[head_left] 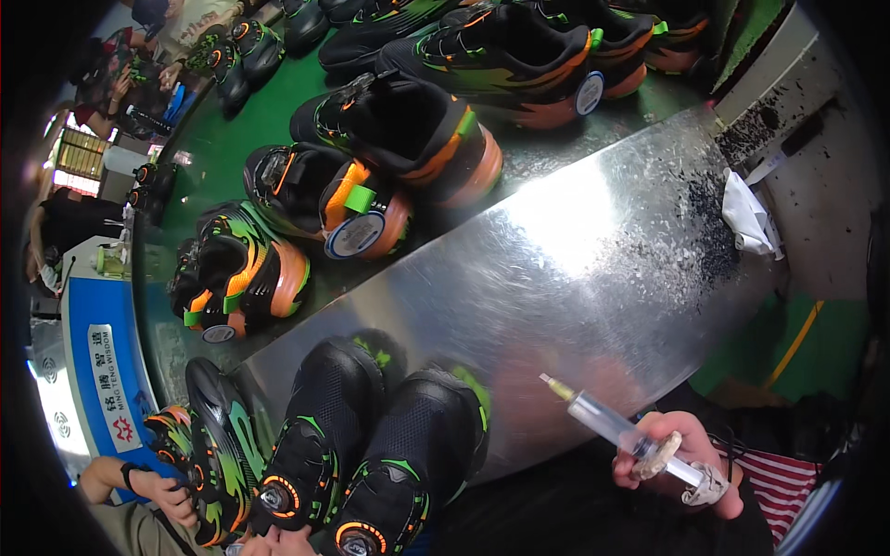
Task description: Using a syringe to apply glue or adhesive to the seams of athletic shoes on a manufacturing line.
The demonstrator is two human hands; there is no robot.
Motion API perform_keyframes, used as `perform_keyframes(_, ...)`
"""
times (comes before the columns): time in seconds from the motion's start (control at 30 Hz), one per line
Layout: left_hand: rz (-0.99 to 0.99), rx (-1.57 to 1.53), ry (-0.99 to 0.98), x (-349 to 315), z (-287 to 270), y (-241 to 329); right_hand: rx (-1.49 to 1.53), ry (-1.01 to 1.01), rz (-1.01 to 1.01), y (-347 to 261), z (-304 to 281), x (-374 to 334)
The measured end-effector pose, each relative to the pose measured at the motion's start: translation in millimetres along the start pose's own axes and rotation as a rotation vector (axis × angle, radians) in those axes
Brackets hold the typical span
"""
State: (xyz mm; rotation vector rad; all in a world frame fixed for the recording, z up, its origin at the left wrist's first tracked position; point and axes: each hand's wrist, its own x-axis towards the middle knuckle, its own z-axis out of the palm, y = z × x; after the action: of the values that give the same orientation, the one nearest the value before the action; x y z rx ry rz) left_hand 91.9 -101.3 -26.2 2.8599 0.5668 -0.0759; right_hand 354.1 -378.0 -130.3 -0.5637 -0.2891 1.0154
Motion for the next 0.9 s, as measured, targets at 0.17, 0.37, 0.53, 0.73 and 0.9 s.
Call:
perform_keyframes(0.17,0.043,0.019,0.074,5,0,-2,-0.062,-0.121,0.065,1,3,22)
perform_keyframes(0.37,-0.025,0.031,0.122,2,4,-5,-0.16,-0.224,0.059,10,3,44)
perform_keyframes(0.53,-0.026,0.033,0.079,2,2,-6,-0.186,-0.234,0.046,14,4,50)
perform_keyframes(0.73,0.089,0.235,0.038,18,-16,-16,-0.173,-0.206,0.067,21,-2,54)
perform_keyframes(0.9,-0.72,-0.14,-0.155,-25,-94,-119,-0.146,-0.221,0.069,23,4,56)
